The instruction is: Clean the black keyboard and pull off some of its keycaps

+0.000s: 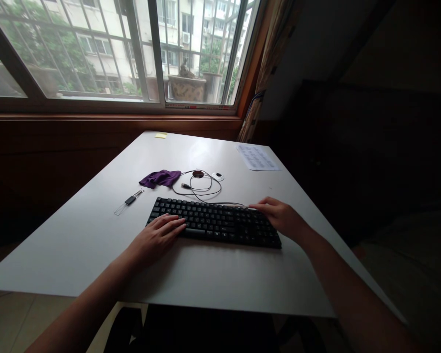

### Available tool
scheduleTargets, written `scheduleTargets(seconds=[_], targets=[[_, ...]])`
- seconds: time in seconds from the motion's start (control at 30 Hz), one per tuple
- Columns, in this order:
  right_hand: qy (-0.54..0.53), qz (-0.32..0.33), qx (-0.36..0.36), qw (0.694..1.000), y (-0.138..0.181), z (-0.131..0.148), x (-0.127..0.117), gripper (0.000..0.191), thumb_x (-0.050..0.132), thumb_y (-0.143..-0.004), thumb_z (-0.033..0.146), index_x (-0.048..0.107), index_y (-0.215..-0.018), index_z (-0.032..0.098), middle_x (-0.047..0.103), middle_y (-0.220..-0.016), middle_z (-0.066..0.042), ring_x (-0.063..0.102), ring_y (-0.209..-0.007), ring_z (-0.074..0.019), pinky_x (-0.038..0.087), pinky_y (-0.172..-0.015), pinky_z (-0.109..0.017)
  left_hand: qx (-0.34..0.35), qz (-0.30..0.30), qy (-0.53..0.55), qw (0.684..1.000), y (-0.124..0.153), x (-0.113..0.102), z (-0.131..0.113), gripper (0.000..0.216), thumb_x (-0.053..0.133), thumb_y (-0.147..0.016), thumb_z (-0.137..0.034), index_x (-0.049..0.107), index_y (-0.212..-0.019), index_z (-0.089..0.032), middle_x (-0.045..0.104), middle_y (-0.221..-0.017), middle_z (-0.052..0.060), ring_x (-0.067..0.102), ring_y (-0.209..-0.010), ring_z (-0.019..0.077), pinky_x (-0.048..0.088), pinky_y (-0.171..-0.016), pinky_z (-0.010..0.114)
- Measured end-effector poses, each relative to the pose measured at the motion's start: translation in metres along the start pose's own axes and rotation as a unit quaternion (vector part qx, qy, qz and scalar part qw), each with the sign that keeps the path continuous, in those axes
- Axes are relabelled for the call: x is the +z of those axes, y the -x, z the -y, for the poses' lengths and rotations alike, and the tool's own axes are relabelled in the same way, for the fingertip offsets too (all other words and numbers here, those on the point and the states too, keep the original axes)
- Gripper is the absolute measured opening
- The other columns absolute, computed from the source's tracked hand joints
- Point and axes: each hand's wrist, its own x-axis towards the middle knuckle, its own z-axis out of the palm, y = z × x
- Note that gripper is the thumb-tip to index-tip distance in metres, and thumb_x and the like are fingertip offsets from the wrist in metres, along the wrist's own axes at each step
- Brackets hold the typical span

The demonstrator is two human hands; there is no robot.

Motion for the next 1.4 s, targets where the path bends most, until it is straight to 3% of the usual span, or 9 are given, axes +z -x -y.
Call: scheduleTargets(seconds=[0.13, 0.3, 0.47, 0.6, 0.77, 1.0, 1.4], targets=[[-0.026, 0.010, -0.043, 0.999, -0.046, 0.044, 0.043, 0.050, 0.048, -0.091, 0.007, 0.066, -0.130, 0.032, 0.066, -0.114, -0.003, 0.065, -0.096, -0.0165, 0.052, -0.087, -0.028, -0.006, 0.001, -0.007, 1.000, 0.000, 0.001, 0.001, 0.050, 0.052, -0.099, -0.018, 0.045, -0.148, -0.023, 0.054, -0.146, 0.008, 0.047, -0.137, 0.0280, 0.038, -0.118, 0.054], [0.019, 0.048, -0.062, 0.997, -0.102, 0.100, 0.084, 0.056, 0.046, -0.092, 0.007, 0.059, -0.139, 0.035, 0.064, -0.123, -0.003, 0.064, -0.098, -0.0175, 0.050, -0.086, -0.028, -0.017, 0.000, -0.012, 1.000, 0.002, 0.003, 0.005, 0.048, 0.053, -0.099, -0.021, 0.046, -0.147, -0.020, 0.051, -0.149, 0.009, 0.046, -0.139, 0.0285, 0.040, -0.117, 0.053], [0.057, 0.077, -0.078, 0.992, -0.132, 0.140, 0.103, 0.055, 0.045, -0.094, 0.012, 0.054, -0.142, 0.038, 0.061, -0.129, -0.002, 0.065, -0.102, -0.0192, 0.050, -0.083, -0.028, -0.012, 0.007, -0.028, 1.000, 0.004, 0.005, 0.008, 0.047, 0.052, -0.099, -0.023, 0.047, -0.146, -0.018, 0.052, -0.148, 0.011, 0.042, -0.142, 0.0290, 0.038, -0.117, 0.054], [0.086, 0.088, -0.089, 0.988, -0.134, 0.150, 0.105, 0.057, 0.044, -0.093, 0.012, 0.053, -0.142, 0.040, 0.061, -0.130, -0.002, 0.066, -0.098, -0.0195, 0.050, -0.079, -0.029, -0.008, 0.003, -0.035, 0.999, 0.004, 0.006, 0.008, 0.045, 0.052, -0.100, -0.023, 0.050, -0.143, -0.017, 0.054, -0.146, 0.011, 0.043, -0.141, 0.0282, 0.037, -0.118, 0.054], [0.107, 0.099, -0.089, 0.985, -0.120, 0.134, 0.091, 0.056, 0.044, -0.092, 0.012, 0.057, -0.140, 0.038, 0.062, -0.128, -0.002, 0.066, -0.096, -0.0196, 0.050, -0.076, -0.030, -0.012, 0.007, -0.032, 0.999, 0.004, 0.005, 0.008, 0.045, 0.052, -0.100, -0.023, 0.049, -0.145, -0.019, 0.053, -0.148, 0.010, 0.044, -0.140, 0.0280, 0.038, -0.117, 0.054], [0.129, 0.095, -0.041, 0.986, -0.079, 0.088, 0.066, 0.062, 0.046, -0.087, 0.006, 0.060, -0.137, 0.041, 0.065, -0.125, 0.001, 0.066, -0.092, -0.0175, 0.047, -0.073, -0.026, -0.015, 0.011, -0.024, 1.000, 0.004, 0.003, 0.008, 0.047, 0.052, -0.100, -0.024, 0.047, -0.147, -0.020, 0.052, -0.149, 0.009, 0.044, -0.140, 0.0275, 0.038, -0.117, 0.053], [0.139, 0.030, 0.022, 0.990, 0.032, -0.037, -0.001, 0.061, 0.041, -0.083, -0.001, 0.072, -0.122, 0.034, 0.070, -0.112, -0.002, 0.067, -0.088, -0.0167, 0.051, -0.076, -0.028, -0.015, 0.010, -0.024, 1.000, 0.005, 0.005, 0.009, 0.047, 0.050, -0.101, -0.022, 0.046, -0.148, -0.021, 0.051, -0.150, 0.008, 0.045, -0.140, 0.0270, 0.040, -0.116, 0.052]])
